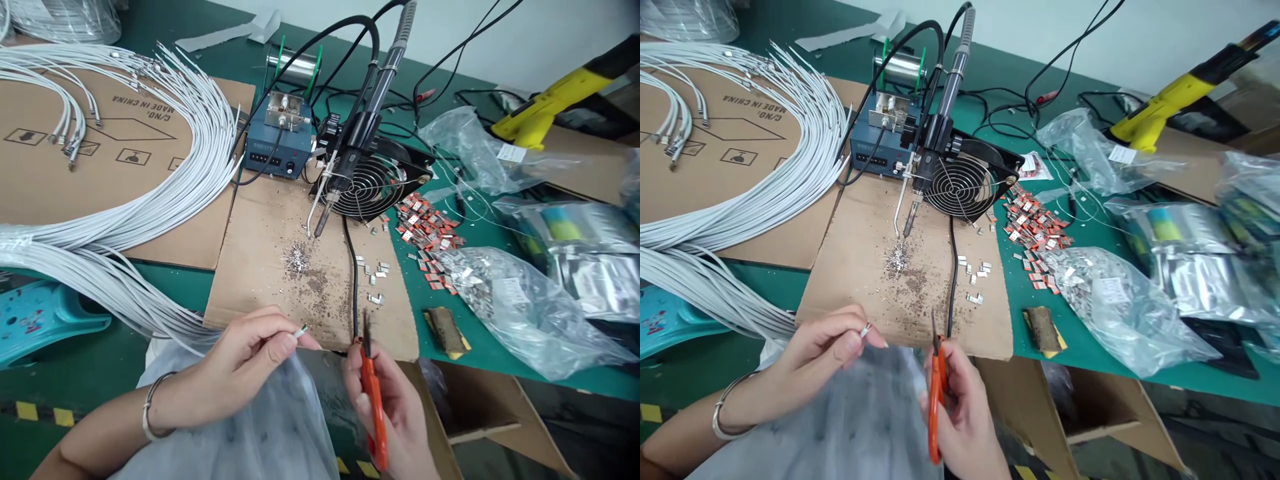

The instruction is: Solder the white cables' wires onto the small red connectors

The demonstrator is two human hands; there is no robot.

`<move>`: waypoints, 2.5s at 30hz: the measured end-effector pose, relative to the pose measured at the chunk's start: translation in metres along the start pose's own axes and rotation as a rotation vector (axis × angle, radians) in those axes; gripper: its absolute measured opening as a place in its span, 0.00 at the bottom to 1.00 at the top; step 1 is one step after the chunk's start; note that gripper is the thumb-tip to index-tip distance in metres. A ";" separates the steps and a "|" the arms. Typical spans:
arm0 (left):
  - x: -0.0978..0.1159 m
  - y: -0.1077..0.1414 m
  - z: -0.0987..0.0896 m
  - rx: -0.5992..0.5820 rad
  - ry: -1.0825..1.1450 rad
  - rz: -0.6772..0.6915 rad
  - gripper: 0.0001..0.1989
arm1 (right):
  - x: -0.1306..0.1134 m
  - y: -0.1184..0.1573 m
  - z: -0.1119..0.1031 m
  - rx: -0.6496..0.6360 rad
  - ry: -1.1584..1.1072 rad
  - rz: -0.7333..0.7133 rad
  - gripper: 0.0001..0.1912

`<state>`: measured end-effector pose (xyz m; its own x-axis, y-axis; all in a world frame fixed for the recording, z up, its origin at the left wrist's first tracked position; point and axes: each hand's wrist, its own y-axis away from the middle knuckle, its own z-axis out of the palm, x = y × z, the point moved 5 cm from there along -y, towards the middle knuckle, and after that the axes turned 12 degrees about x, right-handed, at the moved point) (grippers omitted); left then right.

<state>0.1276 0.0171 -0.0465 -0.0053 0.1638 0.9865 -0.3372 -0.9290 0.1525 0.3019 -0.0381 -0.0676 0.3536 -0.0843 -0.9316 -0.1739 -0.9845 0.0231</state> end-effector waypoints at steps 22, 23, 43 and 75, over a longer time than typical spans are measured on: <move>-0.001 0.003 0.000 -0.027 -0.037 -0.009 0.15 | -0.008 0.002 -0.002 -0.375 0.383 -0.124 0.05; 0.000 0.004 0.000 -0.038 -0.032 -0.002 0.15 | -0.008 0.003 -0.002 -0.378 0.379 -0.120 0.05; -0.002 0.008 0.003 -0.095 0.034 -0.015 0.16 | -0.013 0.005 -0.010 -0.335 0.373 -0.149 0.05; 0.003 0.004 0.015 0.109 -0.532 0.540 0.17 | -0.012 0.025 0.015 -0.031 0.429 -0.439 0.04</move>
<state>0.1405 0.0089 -0.0418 0.3204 -0.4787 0.8174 -0.3220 -0.8666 -0.3812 0.2794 -0.0592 -0.0612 0.7258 0.2819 -0.6274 0.0965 -0.9449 -0.3129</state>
